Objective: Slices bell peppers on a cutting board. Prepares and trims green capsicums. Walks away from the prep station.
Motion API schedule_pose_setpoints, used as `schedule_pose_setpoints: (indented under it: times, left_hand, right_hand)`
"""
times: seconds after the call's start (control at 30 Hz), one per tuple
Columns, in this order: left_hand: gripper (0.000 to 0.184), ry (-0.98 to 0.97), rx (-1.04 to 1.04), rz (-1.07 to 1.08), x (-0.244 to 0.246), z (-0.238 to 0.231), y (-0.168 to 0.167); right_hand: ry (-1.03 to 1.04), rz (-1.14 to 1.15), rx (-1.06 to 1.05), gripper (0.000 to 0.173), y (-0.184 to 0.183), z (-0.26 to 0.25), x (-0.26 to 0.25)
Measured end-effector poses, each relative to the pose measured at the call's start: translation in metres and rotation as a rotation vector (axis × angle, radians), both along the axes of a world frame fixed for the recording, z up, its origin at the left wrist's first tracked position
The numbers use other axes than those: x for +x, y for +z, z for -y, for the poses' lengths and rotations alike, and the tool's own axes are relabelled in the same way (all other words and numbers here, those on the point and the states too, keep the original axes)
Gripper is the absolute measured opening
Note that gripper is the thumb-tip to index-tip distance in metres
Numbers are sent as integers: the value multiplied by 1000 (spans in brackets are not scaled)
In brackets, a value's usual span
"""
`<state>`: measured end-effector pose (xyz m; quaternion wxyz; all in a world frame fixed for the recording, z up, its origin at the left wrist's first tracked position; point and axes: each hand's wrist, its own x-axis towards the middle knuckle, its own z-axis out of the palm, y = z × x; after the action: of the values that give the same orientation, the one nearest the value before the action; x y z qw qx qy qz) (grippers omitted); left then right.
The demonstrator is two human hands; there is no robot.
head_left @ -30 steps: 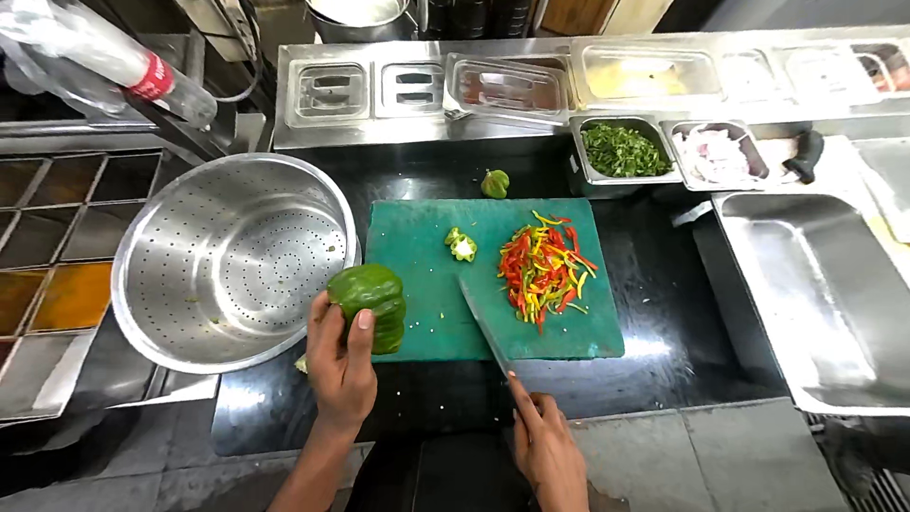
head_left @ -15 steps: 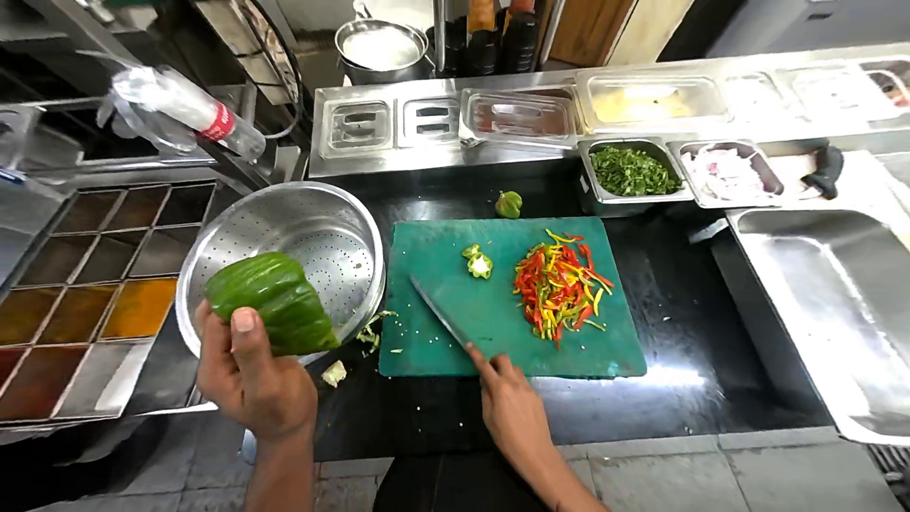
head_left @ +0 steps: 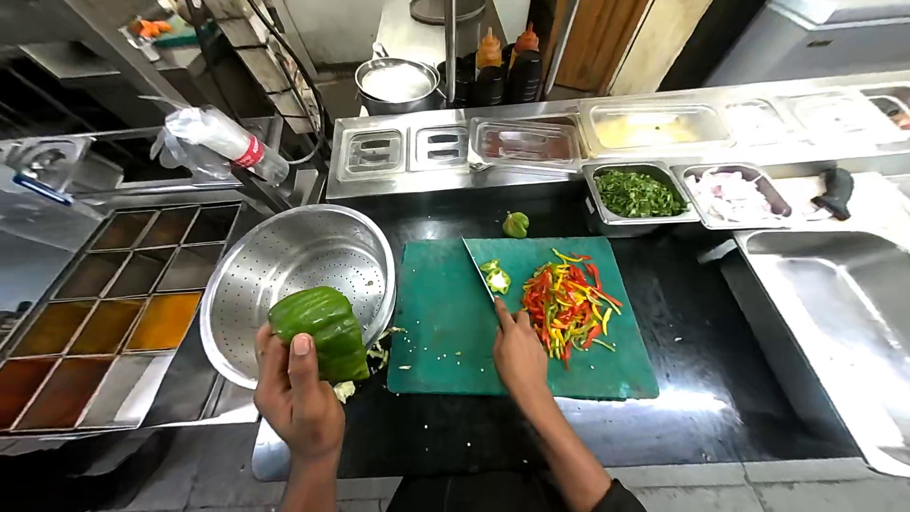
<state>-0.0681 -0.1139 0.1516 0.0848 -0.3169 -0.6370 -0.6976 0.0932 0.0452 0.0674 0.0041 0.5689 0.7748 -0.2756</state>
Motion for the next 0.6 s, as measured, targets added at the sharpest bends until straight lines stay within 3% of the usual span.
schedule_pose_setpoints:
  times: [0.13,0.3,0.5,0.6]
  left_hand:
    - [28,-25,-19,15,1,-3,-3]
    - [27,-14,-23,-25,-7,-1,4]
    - [28,4,-28,-21,-8,-5,0]
    - [29,-20,-36,-46,-5,-8,2]
  right_hand:
    - [114,-8,37,61,-11,5,-2]
    - [337,-14,12,57,-9,44,33]
    - [168,-73,97,52,-8,-2,15]
    - [278,-68,125,59,-19,-1,2]
